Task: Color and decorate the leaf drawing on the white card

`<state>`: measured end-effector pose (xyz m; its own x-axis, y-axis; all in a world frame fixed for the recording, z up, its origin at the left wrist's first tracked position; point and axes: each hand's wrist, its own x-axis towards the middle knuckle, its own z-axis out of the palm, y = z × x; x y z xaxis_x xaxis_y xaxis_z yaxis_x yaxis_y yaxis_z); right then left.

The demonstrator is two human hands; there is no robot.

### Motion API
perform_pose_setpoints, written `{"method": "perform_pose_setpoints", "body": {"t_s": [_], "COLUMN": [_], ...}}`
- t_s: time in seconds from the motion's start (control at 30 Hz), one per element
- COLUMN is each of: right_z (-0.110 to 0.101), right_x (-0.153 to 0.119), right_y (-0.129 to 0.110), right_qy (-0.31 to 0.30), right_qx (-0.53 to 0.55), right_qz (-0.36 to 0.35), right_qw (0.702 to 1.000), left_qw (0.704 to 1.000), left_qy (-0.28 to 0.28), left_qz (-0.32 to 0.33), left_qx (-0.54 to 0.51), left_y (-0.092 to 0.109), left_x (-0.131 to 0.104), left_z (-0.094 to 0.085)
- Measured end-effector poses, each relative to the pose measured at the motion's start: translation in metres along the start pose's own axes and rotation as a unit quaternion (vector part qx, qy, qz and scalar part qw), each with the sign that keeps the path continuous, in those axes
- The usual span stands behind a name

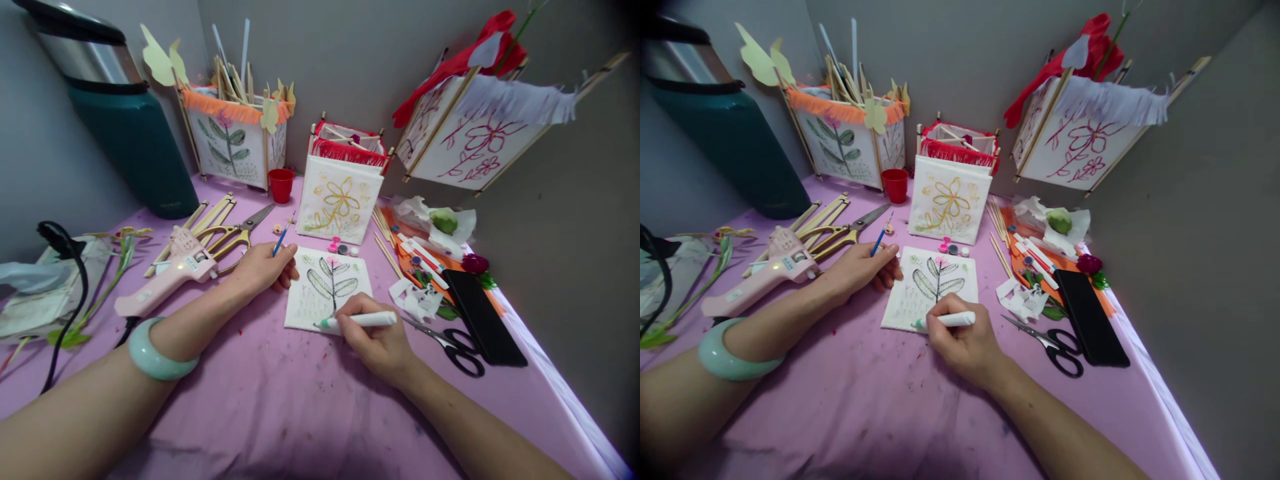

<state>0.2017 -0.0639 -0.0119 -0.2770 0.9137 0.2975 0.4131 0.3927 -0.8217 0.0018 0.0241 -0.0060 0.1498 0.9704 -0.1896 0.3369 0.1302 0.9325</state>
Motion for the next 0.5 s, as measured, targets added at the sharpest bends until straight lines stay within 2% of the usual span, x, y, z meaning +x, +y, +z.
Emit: {"method": "perform_pose_setpoints", "body": {"t_s": [0.1, 0.27, 0.43, 0.5], "right_z": [-0.0004, 0.0015, 0.0016, 0.0011], "right_x": [-0.0004, -0.0009, -0.0012, -0.0005], "right_y": [0.0003, -0.0017, -0.0011, -0.0011], "right_qy": [0.015, -0.046, 0.012, -0.003], "right_qx": [0.001, -0.014, 0.001, -0.006], "right_qz": [0.0, -0.048, -0.015, -0.023], "right_qw": [1.0, 0.998, 1.0, 1.0], "left_qw": [1.0, 1.0, 1.0, 1.0], "left_qy": [-0.001, -0.006, -0.002, -0.003], "left_qz": [0.001, 0.004, 0.0, 0.003], "left_qx": [0.003, 0.006, -0.003, -0.008], "left_y": [-0.0004, -0.0011, -0.0023, -0.0023], "left_x": [0.0002, 0.0004, 0.0008, 0.0006], "left_z": [-0.0003, -0.0011, -0.0007, -0.0004]}}
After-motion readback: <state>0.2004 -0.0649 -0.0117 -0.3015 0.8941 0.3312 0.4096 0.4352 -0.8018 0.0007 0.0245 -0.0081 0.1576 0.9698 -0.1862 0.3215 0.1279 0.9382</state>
